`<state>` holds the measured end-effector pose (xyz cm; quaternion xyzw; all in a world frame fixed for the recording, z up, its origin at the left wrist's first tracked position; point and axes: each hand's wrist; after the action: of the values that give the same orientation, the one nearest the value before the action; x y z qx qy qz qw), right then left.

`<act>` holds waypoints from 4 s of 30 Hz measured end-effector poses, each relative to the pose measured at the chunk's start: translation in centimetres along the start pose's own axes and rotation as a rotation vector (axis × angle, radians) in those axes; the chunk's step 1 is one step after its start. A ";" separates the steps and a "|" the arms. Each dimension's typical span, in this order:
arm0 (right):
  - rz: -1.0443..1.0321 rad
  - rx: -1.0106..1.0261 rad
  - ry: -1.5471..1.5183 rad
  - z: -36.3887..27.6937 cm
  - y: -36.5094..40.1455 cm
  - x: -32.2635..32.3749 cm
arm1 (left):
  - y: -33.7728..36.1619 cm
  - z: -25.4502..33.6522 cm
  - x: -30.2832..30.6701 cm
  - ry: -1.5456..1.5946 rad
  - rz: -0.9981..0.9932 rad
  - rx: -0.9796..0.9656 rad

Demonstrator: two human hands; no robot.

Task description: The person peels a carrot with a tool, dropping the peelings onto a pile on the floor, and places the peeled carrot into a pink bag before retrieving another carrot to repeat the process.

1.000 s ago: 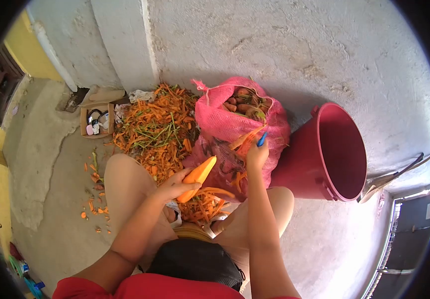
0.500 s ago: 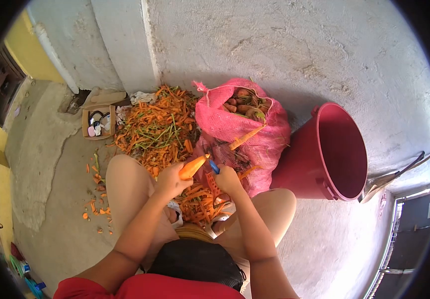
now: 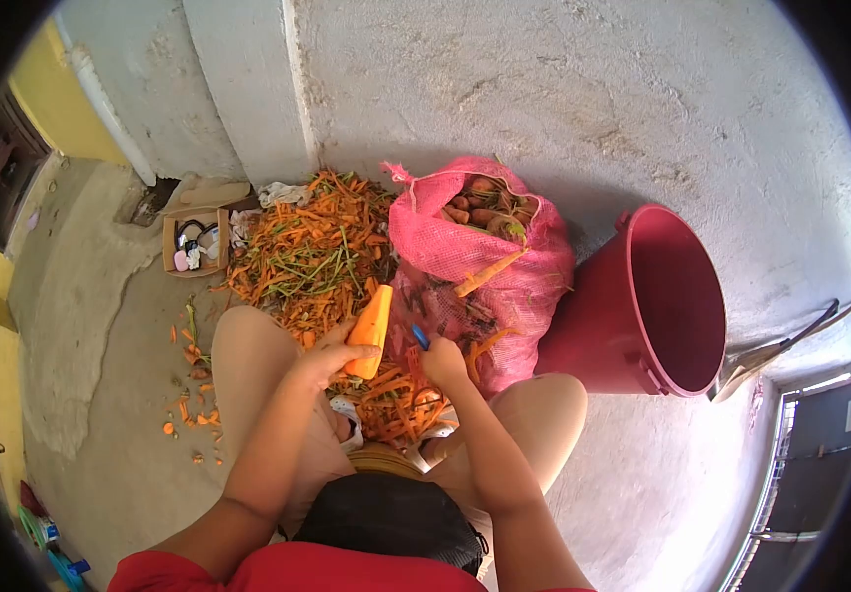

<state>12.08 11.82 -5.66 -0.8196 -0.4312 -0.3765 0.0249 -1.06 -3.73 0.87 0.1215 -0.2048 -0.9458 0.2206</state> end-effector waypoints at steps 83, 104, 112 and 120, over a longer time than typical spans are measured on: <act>-0.190 0.105 0.131 -4.9 3.5 0.4 | -0.9 0.3 0.9 -0.526 0.114 0.015; -0.082 0.178 -0.090 -3.3 2.6 0.0 | -1.1 -0.9 -0.3 -0.223 0.130 -0.041; -0.149 0.069 -0.393 -1.9 1.9 0.1 | -0.9 0.9 0.1 -0.075 0.342 -0.014; -0.399 -0.546 -1.431 -3.1 3.4 -2.5 | -1.8 -0.8 -1.0 0.353 0.285 -0.275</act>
<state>11.84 6.82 -4.04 -0.7470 -0.3735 0.1524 -0.5284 -0.58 -2.06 -0.51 0.2232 -0.0478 -0.8884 0.3982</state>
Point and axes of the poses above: each hand's wrist, its own y-axis away from the middle knuckle, its own x-axis out of the back of the hand, z = x × y, and after that the axes turned 10 degrees about -y, right-handed
